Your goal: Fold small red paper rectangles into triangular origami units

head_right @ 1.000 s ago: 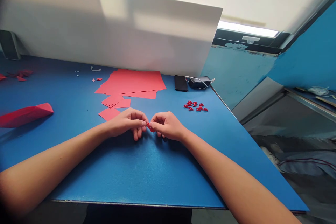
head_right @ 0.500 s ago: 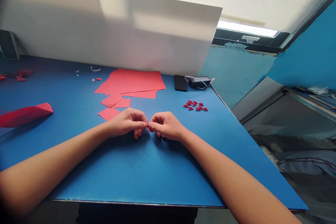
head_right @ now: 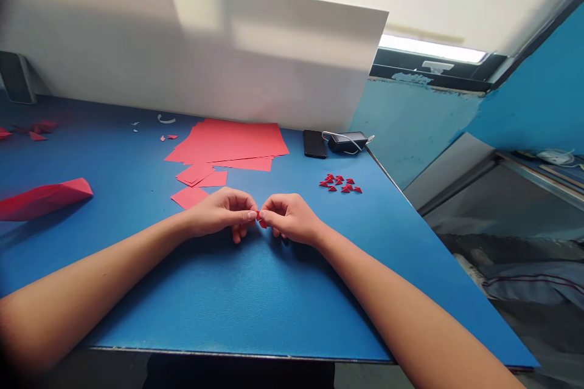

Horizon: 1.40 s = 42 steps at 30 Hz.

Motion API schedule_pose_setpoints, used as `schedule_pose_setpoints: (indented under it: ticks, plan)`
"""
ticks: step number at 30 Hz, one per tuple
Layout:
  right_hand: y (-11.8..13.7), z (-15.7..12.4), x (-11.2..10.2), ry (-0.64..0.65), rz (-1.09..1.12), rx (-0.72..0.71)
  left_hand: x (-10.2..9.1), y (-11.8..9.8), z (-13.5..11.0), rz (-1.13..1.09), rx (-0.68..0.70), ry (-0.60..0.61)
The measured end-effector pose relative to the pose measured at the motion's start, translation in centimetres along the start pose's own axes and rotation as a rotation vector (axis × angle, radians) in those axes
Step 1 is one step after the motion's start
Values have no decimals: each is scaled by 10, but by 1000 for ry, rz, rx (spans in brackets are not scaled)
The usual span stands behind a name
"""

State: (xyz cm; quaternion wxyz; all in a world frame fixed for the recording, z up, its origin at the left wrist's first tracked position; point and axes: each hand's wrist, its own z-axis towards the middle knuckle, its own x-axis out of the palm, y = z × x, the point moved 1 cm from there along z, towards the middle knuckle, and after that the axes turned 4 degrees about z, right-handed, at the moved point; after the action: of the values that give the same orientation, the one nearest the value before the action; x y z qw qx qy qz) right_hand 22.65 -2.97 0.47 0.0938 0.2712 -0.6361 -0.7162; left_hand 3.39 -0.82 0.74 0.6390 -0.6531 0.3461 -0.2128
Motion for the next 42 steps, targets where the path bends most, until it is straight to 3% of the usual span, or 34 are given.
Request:
schedule_pose_setpoints:
  ticks: [21,33,38,42]
  plan:
    - [-3,0,4,-76,-125,-39,3,0,-2,75,7,-82]
    - [10,-2,7,-208,-387,-252,5,-2,1,298,193,-261]
    - [8,2,7,-301,-275,-192,4,-4,0,345,222,-399]
    - [3,4,9,-364,-47,-176,7,-4,2,242,199,-388]
